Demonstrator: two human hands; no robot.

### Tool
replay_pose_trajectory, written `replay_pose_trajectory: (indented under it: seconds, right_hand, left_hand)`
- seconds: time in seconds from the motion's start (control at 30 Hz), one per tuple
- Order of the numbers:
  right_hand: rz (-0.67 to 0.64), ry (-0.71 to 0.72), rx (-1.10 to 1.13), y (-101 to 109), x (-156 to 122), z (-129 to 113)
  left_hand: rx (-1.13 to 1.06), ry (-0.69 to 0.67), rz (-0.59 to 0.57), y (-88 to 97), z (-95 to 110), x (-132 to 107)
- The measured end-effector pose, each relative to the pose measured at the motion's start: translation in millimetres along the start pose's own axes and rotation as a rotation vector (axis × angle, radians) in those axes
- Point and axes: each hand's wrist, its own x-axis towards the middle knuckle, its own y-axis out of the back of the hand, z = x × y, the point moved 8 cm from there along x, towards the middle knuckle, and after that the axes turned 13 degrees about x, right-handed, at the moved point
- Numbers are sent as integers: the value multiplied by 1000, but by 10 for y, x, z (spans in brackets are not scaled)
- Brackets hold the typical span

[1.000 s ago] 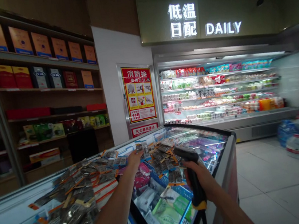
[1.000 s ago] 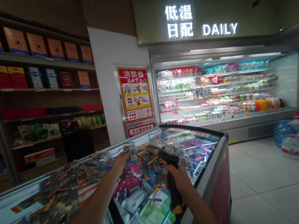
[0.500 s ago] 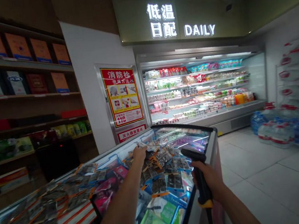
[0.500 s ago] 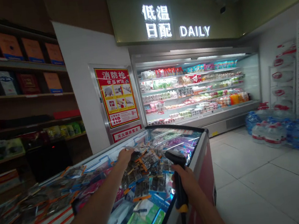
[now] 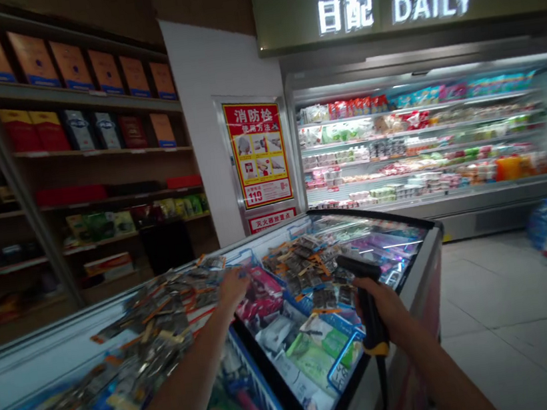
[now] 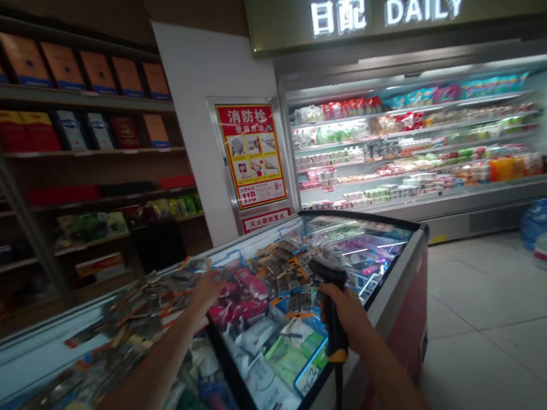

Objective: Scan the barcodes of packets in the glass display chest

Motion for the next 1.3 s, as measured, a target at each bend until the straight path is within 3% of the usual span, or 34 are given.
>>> replay_pose_trajectory:
  seconds: [0.1, 0.17, 0.37, 0.5, 0.6, 0.67, 0.8, 0.9, 1.0, 1.1, 1.3]
  right_hand:
    - [-57, -34, -14, -301, -82, 128]
    - [-93, -58, -28, -482, -139, 199]
    - [-161, -86, -36, -781, -272, 279]
    - [-188, -72, -52, -835, -312, 274]
    - [-192, -52, -52, -860, -325, 272]
    - [-188, -47, -50, -874, -334, 277]
    - [-180, -43, -41, -866, -365, 267]
    - [-173, -45, -29, -820, -368, 245]
    - [-158, -55, -17, -759, -336, 241]
    - [-143, -58, -10, -713, -306, 249]
    - [-139, -44, -1, -667, -316, 202]
  left_hand:
    - [146, 73, 30, 330, -499, -237]
    - [241, 85, 12, 470, -706, -372]
    - [521, 68, 58, 798, -908, -643]
    - [541, -108, -125, 601, -968, -891]
    - [581, -250, -81, 419, -955, -1102]
    - [571, -324, -56, 302, -861, -1192]
    - [439, -410, -164, 175, -506, -1220]
    - [459, -333, -87, 328, -378, -1139]
    - [620, -148, -50, 439, -513, -1075]
    - [637, -93, -115, 365, -571, -1037]
    - [428, -49, -189, 100, -396, -825]
